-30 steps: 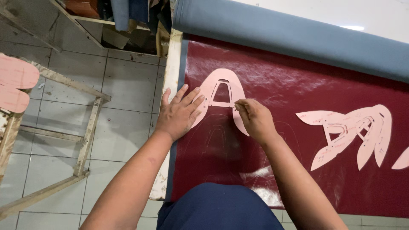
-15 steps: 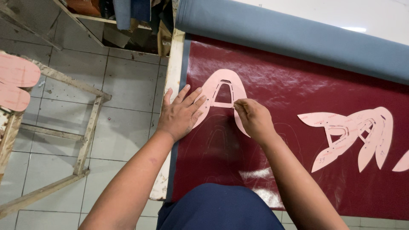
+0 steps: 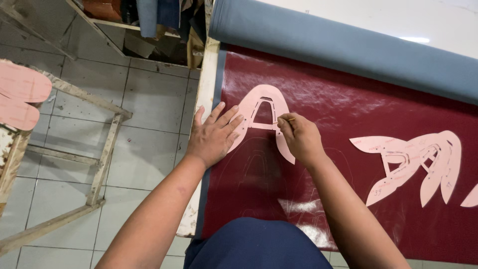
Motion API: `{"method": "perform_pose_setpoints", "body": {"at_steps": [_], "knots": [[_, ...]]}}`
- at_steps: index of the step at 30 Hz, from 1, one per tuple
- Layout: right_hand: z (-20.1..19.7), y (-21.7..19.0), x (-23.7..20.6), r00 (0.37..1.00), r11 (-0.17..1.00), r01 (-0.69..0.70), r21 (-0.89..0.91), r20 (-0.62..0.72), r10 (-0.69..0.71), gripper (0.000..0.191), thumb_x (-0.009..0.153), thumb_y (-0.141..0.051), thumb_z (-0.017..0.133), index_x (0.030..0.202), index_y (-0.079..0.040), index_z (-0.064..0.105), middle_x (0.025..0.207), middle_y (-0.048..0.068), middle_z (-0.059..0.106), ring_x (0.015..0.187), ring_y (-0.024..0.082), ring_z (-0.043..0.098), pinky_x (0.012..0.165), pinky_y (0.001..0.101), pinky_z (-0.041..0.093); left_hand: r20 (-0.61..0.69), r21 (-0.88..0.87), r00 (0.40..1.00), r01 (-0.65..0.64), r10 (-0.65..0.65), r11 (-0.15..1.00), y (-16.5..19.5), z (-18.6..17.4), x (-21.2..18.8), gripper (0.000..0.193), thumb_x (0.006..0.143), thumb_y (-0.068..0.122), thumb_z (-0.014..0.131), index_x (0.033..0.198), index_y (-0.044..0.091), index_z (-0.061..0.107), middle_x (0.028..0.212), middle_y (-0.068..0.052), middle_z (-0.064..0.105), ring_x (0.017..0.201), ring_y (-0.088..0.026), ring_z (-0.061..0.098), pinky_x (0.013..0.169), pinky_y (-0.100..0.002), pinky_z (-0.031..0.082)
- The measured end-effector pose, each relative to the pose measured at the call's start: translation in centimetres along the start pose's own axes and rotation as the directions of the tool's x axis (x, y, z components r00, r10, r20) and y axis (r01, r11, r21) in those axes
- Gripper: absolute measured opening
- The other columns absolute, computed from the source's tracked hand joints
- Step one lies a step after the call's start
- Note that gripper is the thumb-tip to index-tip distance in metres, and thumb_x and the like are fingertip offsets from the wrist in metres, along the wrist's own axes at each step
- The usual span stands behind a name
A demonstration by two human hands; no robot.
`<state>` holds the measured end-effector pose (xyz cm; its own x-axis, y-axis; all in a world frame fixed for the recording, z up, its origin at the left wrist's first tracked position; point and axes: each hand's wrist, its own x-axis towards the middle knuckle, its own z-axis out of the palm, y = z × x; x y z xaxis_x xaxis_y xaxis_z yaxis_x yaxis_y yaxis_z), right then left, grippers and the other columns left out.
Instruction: The person places a pink shoe-shaped template on a maroon sheet and traces its outline with a yellow marker. They repeat this process multiple times, repositioning the template to create several traced outlines on the sheet.
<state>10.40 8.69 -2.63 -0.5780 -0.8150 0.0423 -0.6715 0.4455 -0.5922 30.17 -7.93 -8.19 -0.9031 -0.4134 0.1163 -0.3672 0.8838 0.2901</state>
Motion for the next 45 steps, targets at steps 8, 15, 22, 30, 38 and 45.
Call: {"method": "perform_pose_setpoints", "body": {"at_steps": [8, 15, 22, 30, 38, 45], "knots": [[0.8, 0.4, 1.6, 0.989, 0.977, 0.141, -0.162, -0.012, -0.145, 0.019, 0.101, -0.022, 0.066, 0.105, -0.003, 0.069, 0.099, 0.015, 0.074, 0.088, 0.033, 0.072, 0.078, 0.0419, 0.057, -0.006, -0.009, 1.0, -0.001, 0.001, 1.0, -0.1, 0.0, -0.1, 0.045, 0.102, 0.045, 0.045, 0.145, 0.035, 0.055, 0.16, 0.01, 0.041, 0.15, -0.019, 0.031, 0.122, -0.056, 0.011], [1.4, 0.0, 4.9, 0.971, 0.974, 0.204, -0.1, -0.104, -0.214, 0.017, 0.101, -0.019, 0.066, 0.107, -0.003, 0.069, 0.102, 0.016, 0.073, 0.091, 0.035, 0.071, 0.078, 0.0423, 0.056, 0.0, 0.017, 1.0, -0.004, 0.004, 1.0, 0.0, -0.2, -0.1, 0.046, 0.103, 0.046, 0.045, 0.146, 0.034, 0.055, 0.16, 0.01, 0.041, 0.15, -0.02, 0.032, 0.121, -0.057, 0.012], [2.1, -0.9, 5.7, 0.978, 0.978, 0.202, -0.042, -0.046, -0.204, 0.016, 0.099, -0.018, 0.068, 0.105, -0.004, 0.072, 0.1, 0.015, 0.074, 0.088, 0.033, 0.072, 0.077, 0.0413, 0.057, -0.005, 0.022, 1.0, -0.008, 0.008, 1.0, -0.1, 0.1, 0.0, 0.047, 0.103, 0.047, 0.043, 0.147, 0.035, 0.053, 0.16, 0.01, 0.041, 0.15, -0.02, 0.031, 0.121, -0.056, 0.011], [2.2, -2.5, 2.3, 0.978, 0.99, 0.132, 0.049, 0.158, -0.138, 0.019, 0.097, -0.021, 0.069, 0.107, -0.005, 0.074, 0.098, 0.014, 0.077, 0.083, 0.028, 0.074, 0.075, 0.0375, 0.058, -0.008, -0.053, 1.0, 0.017, -0.018, 0.998, -0.1, 0.0, 0.1, 0.044, 0.102, 0.049, 0.045, 0.142, 0.036, 0.058, 0.158, 0.01, 0.044, 0.149, -0.02, 0.033, 0.122, -0.056, 0.01], [1.9, -2.8, 0.9, 0.993, 0.991, 0.033, 0.13, 0.113, -0.048, 0.023, 0.099, -0.023, 0.067, 0.111, -0.003, 0.071, 0.095, 0.013, 0.076, 0.084, 0.024, 0.076, 0.075, 0.0347, 0.059, 0.019, -0.134, 0.999, 0.043, -0.041, 0.99, -0.2, -0.5, 0.2, 0.043, 0.098, 0.046, 0.056, 0.139, 0.034, 0.062, 0.157, 0.01, 0.045, 0.149, -0.018, 0.032, 0.122, -0.055, 0.009], [2.5, -2.8, 0.7, 0.991, 0.997, 0.041, 0.061, 0.125, -0.049, 0.022, 0.099, -0.023, 0.068, 0.109, -0.004, 0.072, 0.094, 0.013, 0.076, 0.083, 0.026, 0.075, 0.074, 0.0361, 0.059, 0.068, -0.171, 0.995, 0.086, -0.075, 0.982, 0.0, -1.0, 0.4, 0.043, 0.096, 0.044, 0.058, 0.138, 0.035, 0.062, 0.156, 0.011, 0.044, 0.149, -0.017, 0.031, 0.122, -0.053, 0.007]]}}
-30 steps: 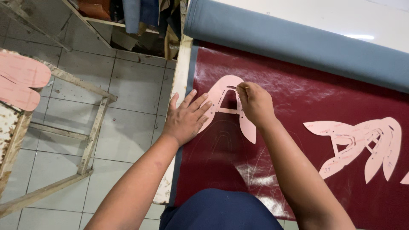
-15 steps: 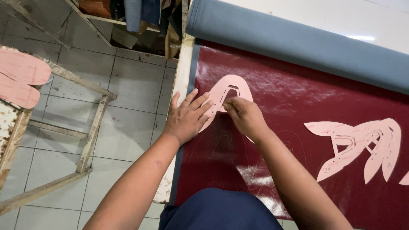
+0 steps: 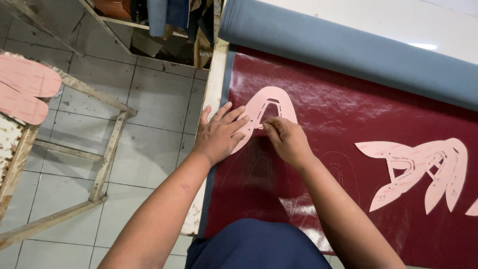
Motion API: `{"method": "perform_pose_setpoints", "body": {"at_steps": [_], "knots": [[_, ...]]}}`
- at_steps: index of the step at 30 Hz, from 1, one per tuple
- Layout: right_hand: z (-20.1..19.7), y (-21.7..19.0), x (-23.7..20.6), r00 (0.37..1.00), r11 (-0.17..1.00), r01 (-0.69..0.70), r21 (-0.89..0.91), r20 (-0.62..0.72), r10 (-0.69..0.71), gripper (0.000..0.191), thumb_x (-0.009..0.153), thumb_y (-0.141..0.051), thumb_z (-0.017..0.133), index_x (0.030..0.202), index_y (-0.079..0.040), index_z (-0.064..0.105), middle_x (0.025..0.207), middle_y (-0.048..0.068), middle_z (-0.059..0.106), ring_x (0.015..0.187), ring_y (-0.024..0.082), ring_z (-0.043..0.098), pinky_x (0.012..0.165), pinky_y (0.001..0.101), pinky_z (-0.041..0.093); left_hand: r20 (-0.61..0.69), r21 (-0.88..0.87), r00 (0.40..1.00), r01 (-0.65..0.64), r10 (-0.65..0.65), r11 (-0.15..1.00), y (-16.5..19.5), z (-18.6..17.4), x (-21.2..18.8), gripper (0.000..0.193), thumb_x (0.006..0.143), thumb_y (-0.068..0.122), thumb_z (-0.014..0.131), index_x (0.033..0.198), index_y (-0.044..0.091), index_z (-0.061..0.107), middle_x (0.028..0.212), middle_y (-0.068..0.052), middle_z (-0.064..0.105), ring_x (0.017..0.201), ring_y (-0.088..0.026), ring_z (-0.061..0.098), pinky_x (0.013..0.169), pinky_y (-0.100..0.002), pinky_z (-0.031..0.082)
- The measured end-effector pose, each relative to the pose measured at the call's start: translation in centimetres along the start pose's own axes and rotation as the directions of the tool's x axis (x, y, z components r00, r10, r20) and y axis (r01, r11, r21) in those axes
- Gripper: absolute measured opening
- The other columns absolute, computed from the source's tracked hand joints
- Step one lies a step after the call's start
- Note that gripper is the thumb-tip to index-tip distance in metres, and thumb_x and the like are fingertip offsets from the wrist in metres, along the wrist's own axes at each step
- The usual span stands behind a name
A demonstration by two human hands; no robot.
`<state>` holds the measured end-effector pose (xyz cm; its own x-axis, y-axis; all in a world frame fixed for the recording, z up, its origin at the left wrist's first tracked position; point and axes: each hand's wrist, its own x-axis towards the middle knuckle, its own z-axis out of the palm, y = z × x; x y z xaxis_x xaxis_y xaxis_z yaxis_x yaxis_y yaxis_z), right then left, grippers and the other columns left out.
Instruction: The person places a pink shoe-shaped template on a maroon sheet and traces its outline with a yellow marker. They repeat this process multiple times, repositioning the template to create several traced outlines on the sheet.
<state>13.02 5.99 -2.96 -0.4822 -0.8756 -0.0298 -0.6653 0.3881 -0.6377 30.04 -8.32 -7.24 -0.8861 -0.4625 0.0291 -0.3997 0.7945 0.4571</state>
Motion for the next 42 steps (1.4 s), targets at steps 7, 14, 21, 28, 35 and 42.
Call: {"method": "perform_pose_setpoints", "body": {"at_steps": [7, 14, 21, 28, 35, 42], "knots": [[0.2, 0.0, -0.4, 0.992, 0.991, 0.127, -0.048, -0.01, -0.128, 0.019, 0.097, -0.019, 0.069, 0.107, -0.004, 0.072, 0.099, 0.015, 0.076, 0.087, 0.03, 0.075, 0.075, 0.0382, 0.059, 0.03, -0.019, 0.999, 0.022, -0.022, 1.0, 0.2, -0.2, 0.1, 0.043, 0.096, 0.044, 0.057, 0.138, 0.036, 0.062, 0.156, 0.012, 0.043, 0.149, -0.016, 0.029, 0.122, -0.053, 0.006], [0.6, -0.3, -0.4, 0.98, 0.98, 0.201, 0.003, -0.011, -0.201, 0.017, 0.096, -0.016, 0.069, 0.108, -0.003, 0.071, 0.1, 0.014, 0.075, 0.088, 0.031, 0.074, 0.076, 0.0382, 0.058, 0.054, -0.015, 0.998, 0.041, -0.041, 0.999, 0.2, -0.1, 0.1, 0.044, 0.096, 0.047, 0.056, 0.139, 0.037, 0.06, 0.158, 0.013, 0.042, 0.15, -0.015, 0.028, 0.123, -0.051, 0.005], [1.1, -0.1, -1.1, 0.975, 0.976, 0.219, 0.001, 0.046, -0.219, 0.015, 0.097, -0.013, 0.068, 0.108, -0.004, 0.071, 0.097, 0.013, 0.073, 0.088, 0.03, 0.072, 0.076, 0.04, 0.057, 0.027, 0.009, 1.0, 0.011, -0.012, 1.0, 0.1, 0.2, 0.0, 0.045, 0.096, 0.048, 0.056, 0.139, 0.037, 0.06, 0.157, 0.013, 0.041, 0.149, -0.016, 0.028, 0.123, -0.053, 0.005], [2.8, -1.3, -3.1, 0.948, 0.951, 0.294, 0.097, 0.095, -0.303, 0.013, 0.095, -0.011, 0.068, 0.107, -0.004, 0.07, 0.095, 0.013, 0.071, 0.087, 0.032, 0.07, 0.075, 0.0398, 0.056, -0.032, -0.014, 0.999, -0.037, 0.037, 0.999, -0.5, 0.5, -0.2, 0.046, 0.095, 0.046, 0.06, 0.139, 0.035, 0.062, 0.157, 0.011, 0.044, 0.149, -0.018, 0.033, 0.122, -0.053, 0.01], [3.9, -3.2, -4.4, 0.923, 0.917, 0.322, 0.235, 0.136, -0.359, 0.014, 0.094, -0.009, 0.07, 0.108, -0.005, 0.071, 0.097, 0.012, 0.072, 0.085, 0.029, 0.072, 0.074, 0.037, 0.058, -0.056, -0.013, 0.997, -0.048, 0.047, 0.999, -0.6, 0.9, -0.2, 0.046, 0.095, 0.046, 0.061, 0.139, 0.034, 0.063, 0.156, 0.01, 0.046, 0.149, -0.019, 0.034, 0.122, -0.053, 0.01], [3.3, -2.6, -4.0, 0.989, 0.958, 0.017, 0.286, 0.134, -0.058, 0.014, 0.096, -0.013, 0.069, 0.105, -0.003, 0.071, 0.095, 0.014, 0.074, 0.082, 0.023, 0.073, 0.074, 0.0341, 0.059, -0.013, 0.047, 0.999, -0.044, 0.045, 0.998, -0.6, 1.1, -0.2, 0.046, 0.098, 0.047, 0.055, 0.141, 0.034, 0.059, 0.158, 0.01, 0.042, 0.149, -0.019, 0.031, 0.121, -0.055, 0.008]]}}
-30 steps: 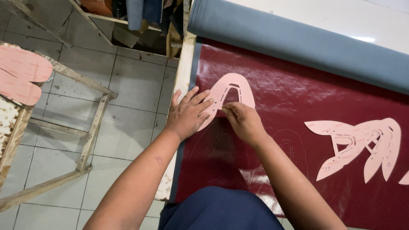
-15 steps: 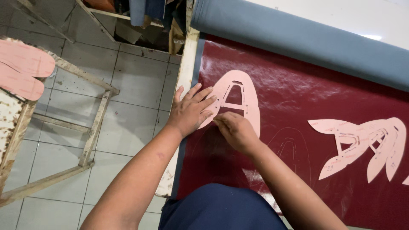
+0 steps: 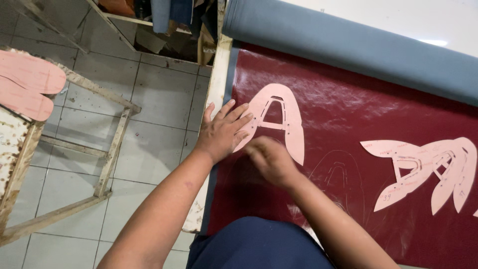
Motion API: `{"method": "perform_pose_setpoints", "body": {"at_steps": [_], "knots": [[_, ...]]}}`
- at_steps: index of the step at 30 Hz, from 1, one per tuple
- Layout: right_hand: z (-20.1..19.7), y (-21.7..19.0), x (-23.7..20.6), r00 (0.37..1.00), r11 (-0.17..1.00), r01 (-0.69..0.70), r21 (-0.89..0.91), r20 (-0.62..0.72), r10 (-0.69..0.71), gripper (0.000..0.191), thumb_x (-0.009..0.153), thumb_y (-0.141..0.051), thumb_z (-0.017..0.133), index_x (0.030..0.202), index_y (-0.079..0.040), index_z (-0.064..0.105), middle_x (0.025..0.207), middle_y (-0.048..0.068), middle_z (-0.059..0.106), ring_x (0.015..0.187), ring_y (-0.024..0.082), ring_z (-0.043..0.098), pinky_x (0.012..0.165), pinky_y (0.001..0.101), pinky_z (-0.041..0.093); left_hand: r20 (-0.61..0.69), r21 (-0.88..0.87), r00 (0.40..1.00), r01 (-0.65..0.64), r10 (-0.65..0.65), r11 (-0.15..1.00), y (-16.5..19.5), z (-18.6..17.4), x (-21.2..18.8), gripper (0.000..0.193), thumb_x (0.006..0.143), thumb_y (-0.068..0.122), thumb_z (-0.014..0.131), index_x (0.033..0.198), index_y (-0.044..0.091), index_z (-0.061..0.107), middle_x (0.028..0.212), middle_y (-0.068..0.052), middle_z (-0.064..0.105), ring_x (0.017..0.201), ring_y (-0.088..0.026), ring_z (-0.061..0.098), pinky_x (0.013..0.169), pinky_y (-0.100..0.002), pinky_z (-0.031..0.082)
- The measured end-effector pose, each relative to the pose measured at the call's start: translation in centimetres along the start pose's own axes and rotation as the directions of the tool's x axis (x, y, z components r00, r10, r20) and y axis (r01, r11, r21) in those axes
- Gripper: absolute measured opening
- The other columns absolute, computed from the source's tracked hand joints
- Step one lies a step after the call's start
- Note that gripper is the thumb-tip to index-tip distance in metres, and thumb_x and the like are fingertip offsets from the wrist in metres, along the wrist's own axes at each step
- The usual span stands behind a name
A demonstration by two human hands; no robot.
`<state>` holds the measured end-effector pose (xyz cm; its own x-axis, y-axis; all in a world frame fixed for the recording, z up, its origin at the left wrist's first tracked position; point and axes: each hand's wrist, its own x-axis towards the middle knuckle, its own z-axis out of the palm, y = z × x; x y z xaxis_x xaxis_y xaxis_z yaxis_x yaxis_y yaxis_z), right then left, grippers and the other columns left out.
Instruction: The person places a pink shoe-shaped template on a maroon sheet and traces its outline with a yellow marker. They repeat this process multiple times, repositioning the template to create several traced outlines on the sheet.
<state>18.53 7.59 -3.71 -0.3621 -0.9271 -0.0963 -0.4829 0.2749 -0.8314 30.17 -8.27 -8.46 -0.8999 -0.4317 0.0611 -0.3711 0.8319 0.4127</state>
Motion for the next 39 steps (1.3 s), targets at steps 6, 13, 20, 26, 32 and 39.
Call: {"method": "perform_pose_setpoints", "body": {"at_steps": [6, 13, 20, 26, 32, 39], "knots": [[-4.3, 1.6, 3.7, 0.972, 0.987, -0.045, -0.153, -0.236, 0.007, 0.022, 0.1, -0.022, 0.065, 0.11, -0.003, 0.07, 0.1, 0.013, 0.077, 0.088, 0.022, 0.075, 0.077, 0.034, 0.059, -0.009, 0.148, 0.999, -0.049, 0.051, 0.988, 0.1, 0.6, -0.1, 0.049, 0.103, 0.048, 0.044, 0.149, 0.033, 0.051, 0.163, 0.012, 0.034, 0.151, -0.016, 0.026, 0.121, -0.059, 0.009], [-4.5, 1.4, 4.9, 0.983, 0.964, -0.03, -0.264, -0.184, -0.02, 0.021, 0.098, -0.021, 0.067, 0.11, -0.003, 0.071, 0.098, 0.016, 0.075, 0.085, 0.029, 0.074, 0.075, 0.0378, 0.057, 0.006, 0.123, 0.999, -0.039, 0.038, 0.992, 0.3, 0.6, -0.1, 0.043, 0.102, 0.05, 0.043, 0.144, 0.043, 0.054, 0.161, 0.011, 0.036, 0.151, -0.02, 0.029, 0.12, -0.062, 0.009], [-5.5, 1.9, 7.1, 0.961, 0.924, 0.073, -0.376, -0.222, -0.166, 0.019, 0.099, -0.019, 0.068, 0.107, -0.002, 0.072, 0.099, 0.016, 0.076, 0.086, 0.031, 0.074, 0.075, 0.0386, 0.058, -0.016, 0.143, 0.998, -0.06, 0.063, 0.988, 0.4, 0.5, -0.1, 0.044, 0.101, 0.048, 0.043, 0.144, 0.046, 0.053, 0.161, 0.01, 0.037, 0.15, -0.021, 0.029, 0.119, -0.063, 0.009], [-6.3, 1.9, 7.9, 0.97, 0.983, -0.111, -0.147, -0.231, 0.075, 0.022, 0.1, -0.022, 0.064, 0.109, -0.004, 0.071, 0.095, 0.011, 0.078, 0.086, 0.024, 0.077, 0.076, 0.035, 0.06, 0.009, 0.152, 0.999, -0.053, 0.052, 0.987, 0.5, 0.3, 0.0, 0.044, 0.102, 0.047, 0.042, 0.145, 0.047, 0.051, 0.162, 0.01, 0.036, 0.151, -0.02, 0.027, 0.12, -0.062, 0.008], [-6.1, 2.0, 8.3, 0.982, 0.92, -0.028, -0.391, -0.183, -0.048, 0.021, 0.099, -0.021, 0.067, 0.106, -0.002, 0.072, 0.095, 0.016, 0.075, 0.084, 0.031, 0.074, 0.074, 0.0388, 0.058, 0.043, 0.155, 0.999, -0.04, 0.033, 0.987, 0.6, 0.2, 0.0, 0.044, 0.102, 0.048, 0.042, 0.145, 0.047, 0.049, 0.162, 0.011, 0.035, 0.151, -0.02, 0.026, 0.12, -0.062, 0.007], [-7.3, 2.3, 9.1, 0.968, 0.948, -0.06, -0.314, -0.248, -0.021, 0.021, 0.099, -0.021, 0.067, 0.107, -0.002, 0.072, 0.097, 0.016, 0.076, 0.085, 0.029, 0.075, 0.075, 0.037, 0.058, 0.046, 0.158, 0.999, -0.031, 0.024, 0.987, 0.8, 0.0, 0.1, 0.043, 0.101, 0.047, 0.041, 0.144, 0.049, 0.05, 0.162, 0.012, 0.034, 0.151, -0.019, 0.026, 0.122, -0.06, 0.006]]}}
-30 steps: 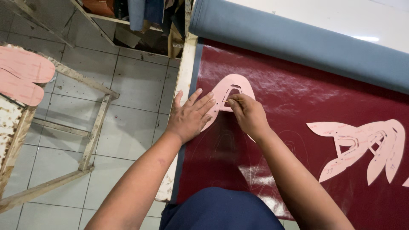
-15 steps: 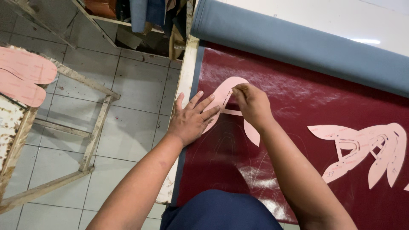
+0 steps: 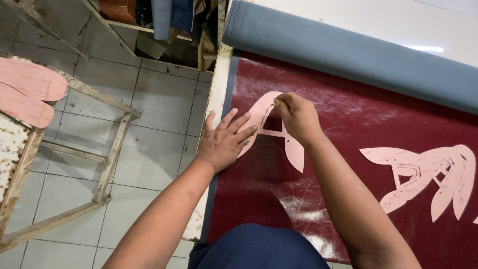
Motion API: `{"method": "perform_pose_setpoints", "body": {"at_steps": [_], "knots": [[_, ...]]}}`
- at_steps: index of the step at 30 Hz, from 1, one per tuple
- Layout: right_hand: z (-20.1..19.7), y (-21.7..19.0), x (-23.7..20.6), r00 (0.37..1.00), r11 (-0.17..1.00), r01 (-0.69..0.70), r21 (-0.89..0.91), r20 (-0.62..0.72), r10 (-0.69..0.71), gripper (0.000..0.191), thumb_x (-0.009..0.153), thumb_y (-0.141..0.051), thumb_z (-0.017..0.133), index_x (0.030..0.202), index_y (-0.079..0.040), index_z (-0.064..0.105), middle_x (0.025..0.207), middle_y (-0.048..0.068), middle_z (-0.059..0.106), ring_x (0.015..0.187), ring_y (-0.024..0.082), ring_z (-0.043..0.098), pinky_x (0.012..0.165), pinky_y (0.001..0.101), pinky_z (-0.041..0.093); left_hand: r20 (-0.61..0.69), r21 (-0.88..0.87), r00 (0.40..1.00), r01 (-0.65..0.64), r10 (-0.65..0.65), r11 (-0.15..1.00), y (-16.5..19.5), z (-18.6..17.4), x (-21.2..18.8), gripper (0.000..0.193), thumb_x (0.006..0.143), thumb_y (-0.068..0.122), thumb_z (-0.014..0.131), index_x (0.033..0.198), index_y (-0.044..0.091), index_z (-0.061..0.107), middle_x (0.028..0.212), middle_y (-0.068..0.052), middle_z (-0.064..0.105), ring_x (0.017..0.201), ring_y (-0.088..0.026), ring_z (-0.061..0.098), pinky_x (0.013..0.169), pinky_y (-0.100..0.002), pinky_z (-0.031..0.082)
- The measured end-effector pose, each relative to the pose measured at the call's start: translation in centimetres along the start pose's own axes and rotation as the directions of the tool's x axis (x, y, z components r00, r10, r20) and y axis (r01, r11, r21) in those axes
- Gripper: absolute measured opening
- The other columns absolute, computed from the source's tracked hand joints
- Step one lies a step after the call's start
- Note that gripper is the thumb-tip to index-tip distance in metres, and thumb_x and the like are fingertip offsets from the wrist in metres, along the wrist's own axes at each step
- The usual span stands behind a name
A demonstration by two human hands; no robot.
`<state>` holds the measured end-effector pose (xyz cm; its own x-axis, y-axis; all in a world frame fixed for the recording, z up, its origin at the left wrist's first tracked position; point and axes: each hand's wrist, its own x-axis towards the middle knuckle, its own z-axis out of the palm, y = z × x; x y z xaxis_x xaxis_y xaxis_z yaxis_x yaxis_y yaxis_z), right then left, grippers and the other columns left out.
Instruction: The person places a pink shoe-shaped template on a maroon sheet and traces its outline with a yellow marker. They repeat this process multiple times, repositioning the template to create several traced outlines on the sheet.
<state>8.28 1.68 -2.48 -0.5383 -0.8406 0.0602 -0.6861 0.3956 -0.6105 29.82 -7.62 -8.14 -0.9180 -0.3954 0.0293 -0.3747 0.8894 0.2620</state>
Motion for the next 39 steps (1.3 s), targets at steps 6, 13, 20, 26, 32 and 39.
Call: {"method": "perform_pose_setpoints", "body": {"at_steps": [6, 13, 20, 26, 32, 39], "knots": [[-0.5, 0.1, 0.1, 0.999, 0.998, -0.038, 0.047, 0.009, 0.038, 0.02, 0.101, -0.02, 0.066, 0.108, -0.002, 0.072, 0.095, 0.014, 0.077, 0.084, 0.023, 0.076, 0.076, 0.0345, 0.058, 0.052, 0.005, 0.999, 0.015, -0.015, 1.0, 0.0, -0.3, 0.1, 0.043, 0.102, 0.047, 0.04, 0.145, 0.048, 0.048, 0.162, 0.012, 0.033, 0.151, -0.018, 0.025, 0.122, -0.06, 0.005], [-0.5, 0.7, -0.5, 0.995, 0.996, 0.092, 0.001, -0.039, -0.092, 0.017, 0.099, -0.016, 0.068, 0.107, -0.002, 0.073, 0.101, 0.015, 0.075, 0.087, 0.029, 0.074, 0.076, 0.0374, 0.057, 0.053, 0.001, 0.999, 0.005, -0.005, 1.0, 0.2, -0.5, 0.2, 0.044, 0.102, 0.045, 0.038, 0.144, 0.048, 0.047, 0.163, 0.012, 0.03, 0.151, -0.019, 0.023, 0.121, -0.06, 0.003], [-0.9, 1.7, -1.2, 0.987, 0.987, 0.126, -0.101, -0.083, -0.135, 0.016, 0.099, -0.017, 0.068, 0.104, -0.002, 0.073, 0.101, 0.016, 0.075, 0.088, 0.033, 0.072, 0.077, 0.0406, 0.057, 0.054, 0.008, 0.998, 0.008, -0.009, 1.0, 0.1, -0.5, 0.1, 0.043, 0.103, 0.046, 0.039, 0.145, 0.047, 0.048, 0.163, 0.011, 0.031, 0.152, -0.018, 0.023, 0.121, -0.06, 0.005], [-1.6, 1.8, -1.3, 0.998, 0.988, 0.052, -0.146, -0.032, -0.058, 0.018, 0.099, -0.019, 0.067, 0.103, -0.003, 0.073, 0.098, 0.016, 0.075, 0.086, 0.031, 0.072, 0.076, 0.0403, 0.056, 0.003, -0.004, 1.0, -0.006, 0.006, 1.0, 0.1, -0.2, 0.0, 0.043, 0.102, 0.046, 0.04, 0.144, 0.047, 0.051, 0.162, 0.01, 0.034, 0.151, -0.019, 0.025, 0.12, -0.061, 0.007], [-1.8, 1.8, -1.7, 0.991, 0.989, -0.13, -0.067, -0.035, 0.128, 0.021, 0.1, -0.023, 0.066, 0.109, -0.005, 0.073, 0.095, 0.015, 0.076, 0.085, 0.029, 0.073, 0.076, 0.039, 0.056, -0.01, -0.019, 1.0, 0.003, -0.003, 1.0, 0.0, -0.1, 0.0, 0.041, 0.102, 0.047, 0.042, 0.142, 0.046, 0.053, 0.161, 0.01, 0.035, 0.151, -0.02, 0.026, 0.12, -0.061, 0.008], [-1.2, 2.5, -2.6, 0.998, 0.999, -0.005, -0.035, -0.065, 0.003, 0.019, 0.1, -0.021, 0.068, 0.107, -0.004, 0.072, 0.099, 0.015, 0.076, 0.087, 0.029, 0.074, 0.077, 0.0378, 0.058, -0.04, -0.014, 0.999, -0.012, 0.012, 1.0, 0.0, -0.1, 0.0, 0.041, 0.102, 0.045, 0.042, 0.142, 0.046, 0.054, 0.161, 0.009, 0.036, 0.15, -0.02, 0.027, 0.12, -0.061, 0.007]]}}
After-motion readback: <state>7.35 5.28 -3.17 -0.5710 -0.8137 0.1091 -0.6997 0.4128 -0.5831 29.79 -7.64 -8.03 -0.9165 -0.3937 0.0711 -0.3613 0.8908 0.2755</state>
